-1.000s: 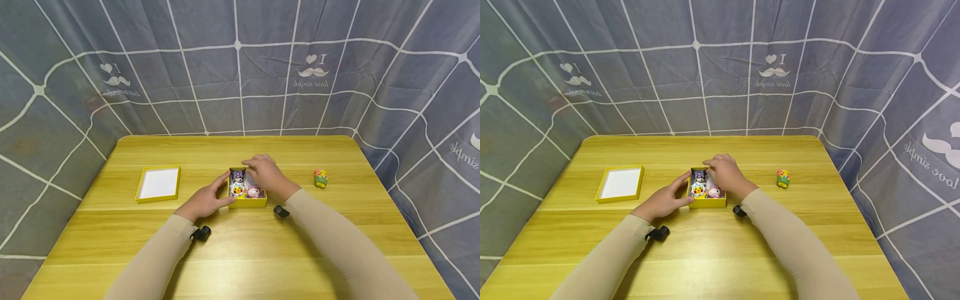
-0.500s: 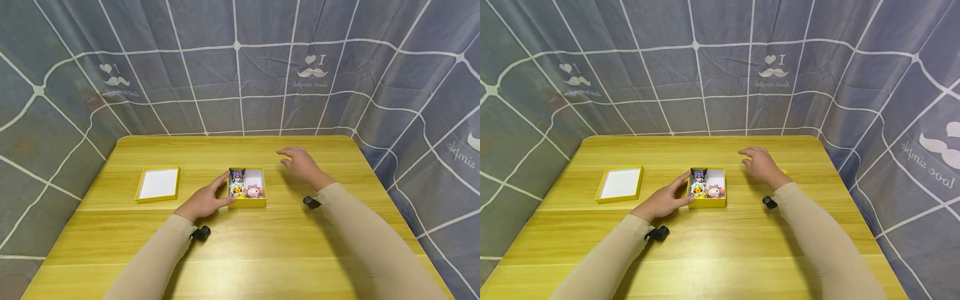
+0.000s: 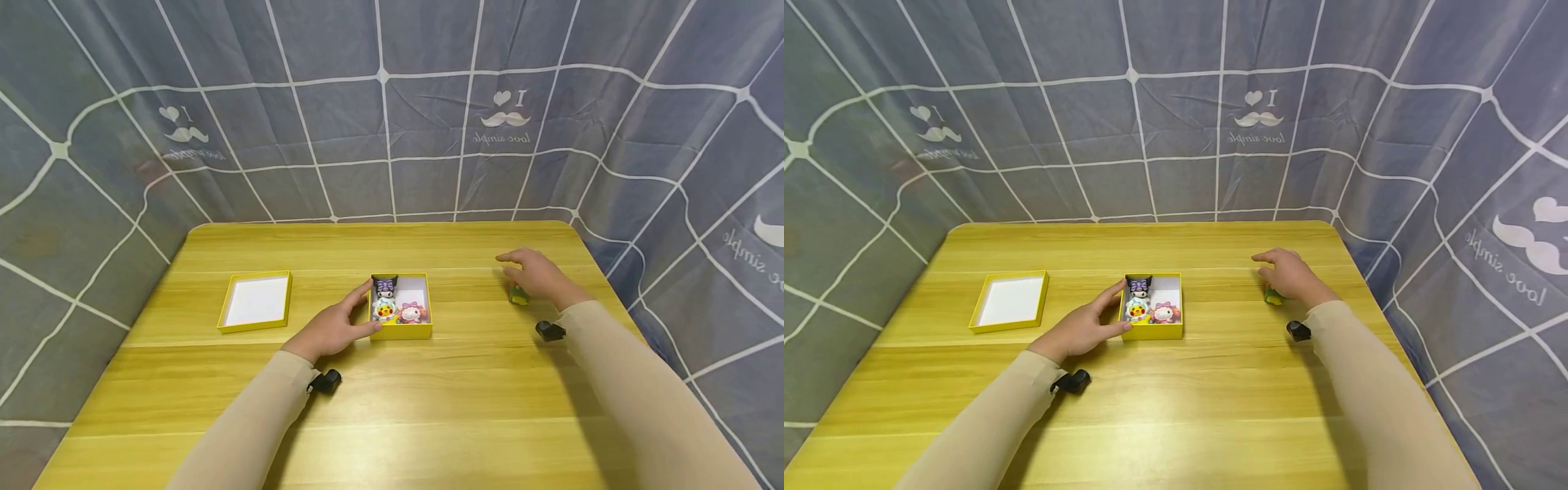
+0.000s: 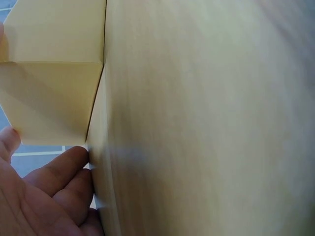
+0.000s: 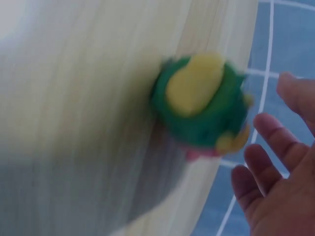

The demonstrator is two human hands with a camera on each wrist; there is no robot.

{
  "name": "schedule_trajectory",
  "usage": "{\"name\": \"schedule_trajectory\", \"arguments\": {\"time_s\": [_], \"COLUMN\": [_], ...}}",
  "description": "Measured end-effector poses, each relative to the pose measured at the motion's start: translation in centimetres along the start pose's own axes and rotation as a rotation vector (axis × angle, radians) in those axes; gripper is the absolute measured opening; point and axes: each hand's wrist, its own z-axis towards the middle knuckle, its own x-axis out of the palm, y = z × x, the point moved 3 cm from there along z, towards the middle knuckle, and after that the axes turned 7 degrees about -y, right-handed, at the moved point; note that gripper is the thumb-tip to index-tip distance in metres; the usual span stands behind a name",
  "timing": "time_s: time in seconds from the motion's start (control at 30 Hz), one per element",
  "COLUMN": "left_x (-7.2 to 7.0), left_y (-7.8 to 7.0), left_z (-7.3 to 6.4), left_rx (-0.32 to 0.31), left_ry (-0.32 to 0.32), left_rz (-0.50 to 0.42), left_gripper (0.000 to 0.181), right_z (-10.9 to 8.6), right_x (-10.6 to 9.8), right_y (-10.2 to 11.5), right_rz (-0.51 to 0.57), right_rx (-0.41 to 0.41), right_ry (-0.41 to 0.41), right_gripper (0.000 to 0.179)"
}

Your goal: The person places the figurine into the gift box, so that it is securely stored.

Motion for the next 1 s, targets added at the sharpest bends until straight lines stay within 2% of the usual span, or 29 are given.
{"name": "schedule_trajectory", "arguments": {"time_s": [0.37, 0.7, 0.83, 1.0], "left_x": [0.0, -0.1, -0.1, -0.1], "left_y": [-0.2, -0.3, -0.3, -0.3], "left_z": [-0.1, -0.1, -0.2, -0.3], "left_rx": [-0.002, 0.003, 0.003, -0.009], "left_ry": [-0.005, -0.014, -0.014, -0.011], "left_rz": [-0.007, -0.002, -0.003, -0.005], "left_gripper": [0.094, 0.093, 0.093, 0.092], "right_z": [-1.4, -1.9, -2.0, -2.2], "right_x": [-0.5, -0.5, -0.3, 0.2], "right_y": [-2.3, -3.7, -4.1, -4.8], "right_rz": [0.004, 0.006, 0.049, 0.16], "right_rx": [0.009, 0.032, 0.058, 0.094], "right_ry": [0.07, 0.082, 0.089, 0.112], "right_gripper": [0.049, 0.053, 0.057, 0.058]}}
